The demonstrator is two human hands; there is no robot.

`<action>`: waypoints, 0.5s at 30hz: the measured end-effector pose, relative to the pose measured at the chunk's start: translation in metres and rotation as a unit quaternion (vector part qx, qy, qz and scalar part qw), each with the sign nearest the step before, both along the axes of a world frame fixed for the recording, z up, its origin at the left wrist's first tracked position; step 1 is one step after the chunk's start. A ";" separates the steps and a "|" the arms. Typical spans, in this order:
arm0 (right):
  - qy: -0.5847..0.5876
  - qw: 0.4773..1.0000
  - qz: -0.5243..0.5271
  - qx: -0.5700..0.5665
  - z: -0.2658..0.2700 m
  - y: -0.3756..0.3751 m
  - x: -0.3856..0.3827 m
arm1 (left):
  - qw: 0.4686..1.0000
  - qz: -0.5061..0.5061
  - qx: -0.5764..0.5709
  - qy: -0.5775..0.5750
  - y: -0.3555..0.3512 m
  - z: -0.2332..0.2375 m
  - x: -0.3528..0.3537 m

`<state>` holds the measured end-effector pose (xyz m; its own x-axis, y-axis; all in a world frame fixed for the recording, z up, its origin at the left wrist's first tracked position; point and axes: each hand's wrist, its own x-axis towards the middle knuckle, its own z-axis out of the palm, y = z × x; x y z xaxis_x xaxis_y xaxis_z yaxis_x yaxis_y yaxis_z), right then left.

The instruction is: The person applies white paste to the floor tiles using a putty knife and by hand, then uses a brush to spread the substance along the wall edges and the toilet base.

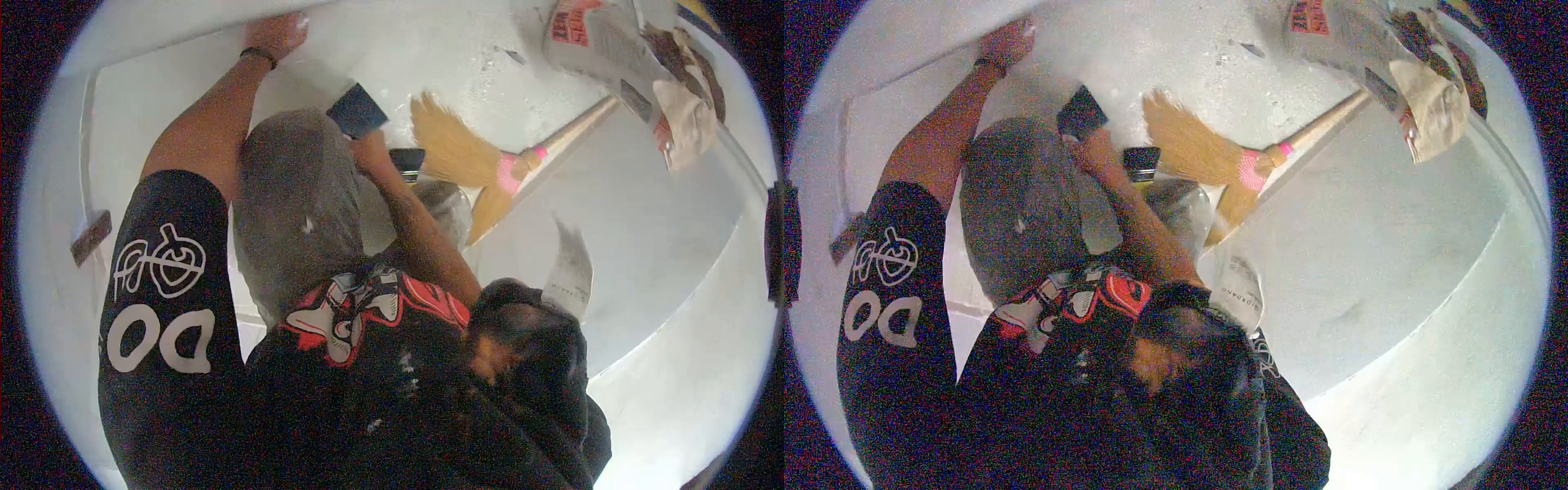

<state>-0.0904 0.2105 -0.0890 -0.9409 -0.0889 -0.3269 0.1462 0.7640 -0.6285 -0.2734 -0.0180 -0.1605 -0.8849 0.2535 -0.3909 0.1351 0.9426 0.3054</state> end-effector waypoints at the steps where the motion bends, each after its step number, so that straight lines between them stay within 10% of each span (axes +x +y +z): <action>1: -0.008 0.999 0.023 -0.023 0.002 0.010 0.002 | 1.000 0.017 -0.014 -0.022 0.003 0.016 -0.002; 2: 0.076 0.995 -0.001 -0.060 0.012 0.026 -0.008 | 1.000 0.015 -0.010 -0.020 0.002 0.001 -0.006; 3: -0.228 0.968 -0.027 0.101 0.058 0.033 -0.039 | 0.999 0.017 -0.008 0.039 -0.006 -0.029 -0.010; 4: -0.200 0.952 -0.206 -0.109 0.008 0.075 -0.016 | 0.995 0.022 -0.007 0.096 -0.009 -0.046 -0.005; 5: -0.357 0.901 -0.233 -0.080 0.111 0.051 -0.071 | 0.994 0.081 -0.058 -0.051 0.013 0.027 -0.002; 8: -0.251 0.926 -0.254 -0.124 0.109 0.090 -0.068 | 0.987 0.054 0.046 0.147 0.004 0.012 0.003; 15: -0.273 0.955 -0.098 0.062 0.057 0.096 0.057 | 0.982 0.034 -0.009 0.188 0.004 0.022 0.020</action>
